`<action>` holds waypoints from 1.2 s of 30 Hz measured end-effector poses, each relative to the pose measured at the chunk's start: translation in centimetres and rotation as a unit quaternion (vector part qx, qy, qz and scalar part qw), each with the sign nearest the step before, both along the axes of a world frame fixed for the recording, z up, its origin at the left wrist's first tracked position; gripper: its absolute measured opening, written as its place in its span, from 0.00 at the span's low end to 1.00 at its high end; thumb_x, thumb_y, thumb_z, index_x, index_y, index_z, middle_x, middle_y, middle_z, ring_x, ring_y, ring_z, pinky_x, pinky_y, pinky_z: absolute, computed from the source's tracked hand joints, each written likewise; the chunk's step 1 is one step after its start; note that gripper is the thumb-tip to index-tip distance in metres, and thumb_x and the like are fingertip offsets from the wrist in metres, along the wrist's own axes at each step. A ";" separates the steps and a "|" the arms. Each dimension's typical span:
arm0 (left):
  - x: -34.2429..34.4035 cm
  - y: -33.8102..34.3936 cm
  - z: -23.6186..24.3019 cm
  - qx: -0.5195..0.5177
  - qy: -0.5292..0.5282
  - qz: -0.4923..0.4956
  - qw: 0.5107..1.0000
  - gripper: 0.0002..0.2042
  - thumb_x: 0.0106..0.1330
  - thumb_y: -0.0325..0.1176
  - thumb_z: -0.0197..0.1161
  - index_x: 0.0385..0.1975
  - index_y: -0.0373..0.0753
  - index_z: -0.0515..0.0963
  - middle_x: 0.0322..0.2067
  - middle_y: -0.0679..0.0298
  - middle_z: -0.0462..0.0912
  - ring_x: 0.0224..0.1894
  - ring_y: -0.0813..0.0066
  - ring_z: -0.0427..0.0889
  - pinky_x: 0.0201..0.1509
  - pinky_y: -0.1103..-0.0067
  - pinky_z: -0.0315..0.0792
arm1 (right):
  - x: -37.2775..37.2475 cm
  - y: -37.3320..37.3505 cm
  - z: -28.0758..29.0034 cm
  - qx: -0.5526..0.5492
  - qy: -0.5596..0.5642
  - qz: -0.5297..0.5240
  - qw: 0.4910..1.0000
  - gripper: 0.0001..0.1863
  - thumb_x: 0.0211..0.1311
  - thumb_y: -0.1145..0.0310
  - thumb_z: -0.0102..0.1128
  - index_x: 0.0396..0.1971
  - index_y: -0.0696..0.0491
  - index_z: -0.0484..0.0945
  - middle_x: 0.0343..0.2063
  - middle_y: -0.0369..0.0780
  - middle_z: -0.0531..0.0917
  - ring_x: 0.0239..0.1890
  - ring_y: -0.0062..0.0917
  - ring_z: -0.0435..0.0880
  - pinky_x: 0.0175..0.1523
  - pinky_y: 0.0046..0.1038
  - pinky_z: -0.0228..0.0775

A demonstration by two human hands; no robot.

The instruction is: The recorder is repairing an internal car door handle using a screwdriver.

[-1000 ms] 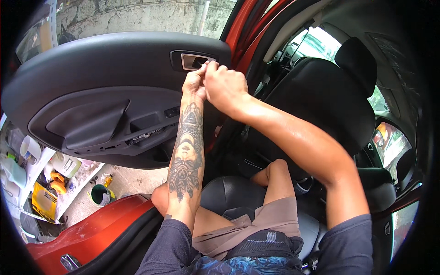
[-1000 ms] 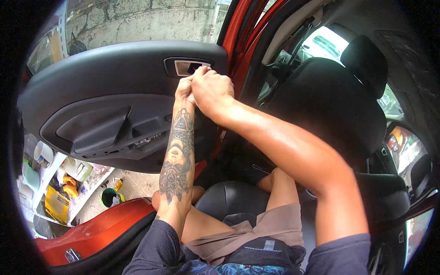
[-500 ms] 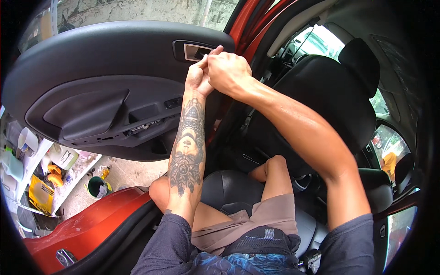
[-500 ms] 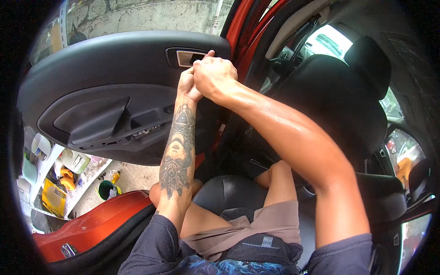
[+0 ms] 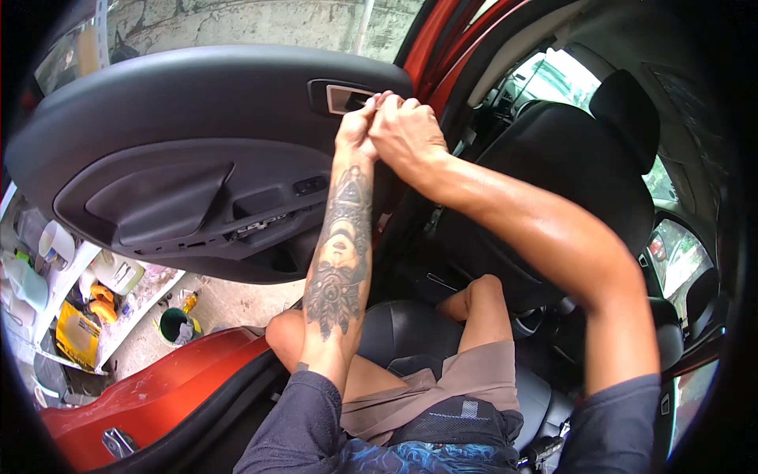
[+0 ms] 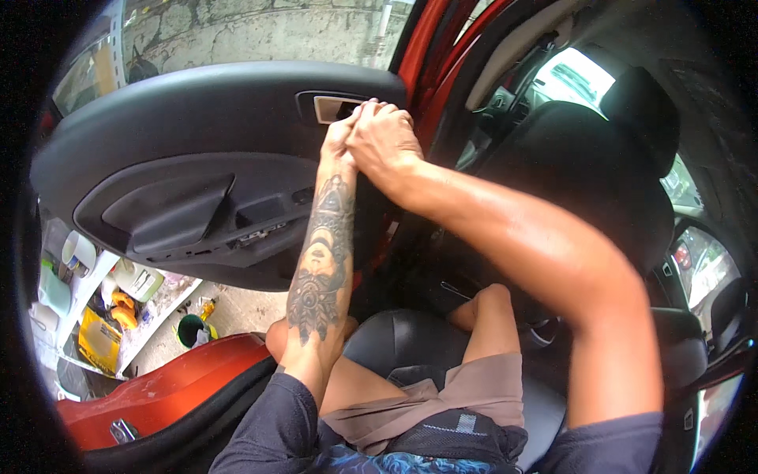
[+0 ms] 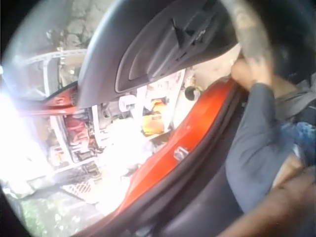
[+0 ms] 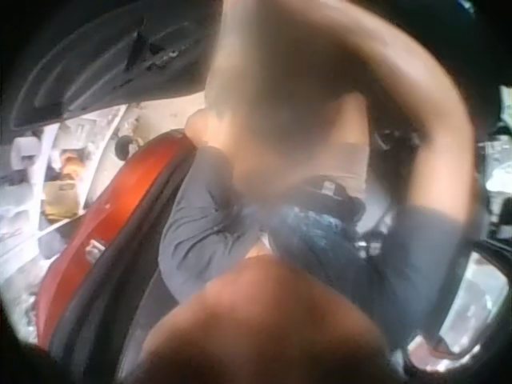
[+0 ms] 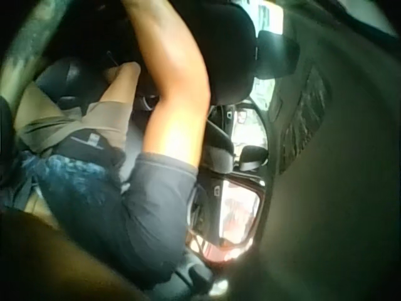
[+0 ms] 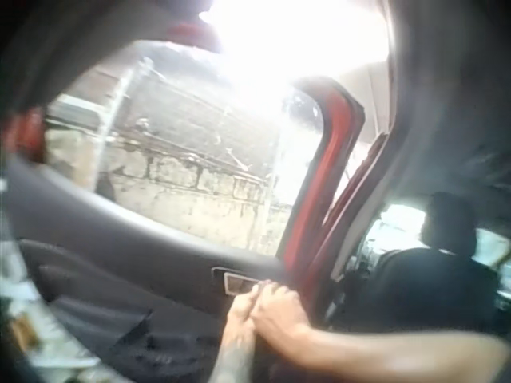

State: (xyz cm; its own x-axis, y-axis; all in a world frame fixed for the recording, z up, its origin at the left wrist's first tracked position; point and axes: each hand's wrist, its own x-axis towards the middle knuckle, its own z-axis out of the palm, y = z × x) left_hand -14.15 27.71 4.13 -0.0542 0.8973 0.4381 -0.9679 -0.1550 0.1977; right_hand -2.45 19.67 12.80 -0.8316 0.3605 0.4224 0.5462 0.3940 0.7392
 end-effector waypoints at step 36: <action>1.8 -2.4 0.1 -0.094 -0.039 0.061 0.993 0.11 0.70 0.34 0.44 0.39 0.34 0.71 0.46 0.49 0.77 0.50 0.57 0.75 0.58 0.63 0.68 | -0.2 -0.1 -1.5 0.144 -0.012 -0.005 0.989 0.10 0.55 0.70 0.51 0.31 0.59 0.79 0.26 0.40 0.79 0.26 0.29 0.81 0.18 0.30 0.69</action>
State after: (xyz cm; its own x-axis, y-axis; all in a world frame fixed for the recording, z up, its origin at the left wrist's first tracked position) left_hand -12.37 25.33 4.22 -0.1944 0.9477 0.2532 -0.9578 -0.2391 0.1595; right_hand -2.66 19.55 11.30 -0.8394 0.2357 0.4898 0.5305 0.1593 0.8325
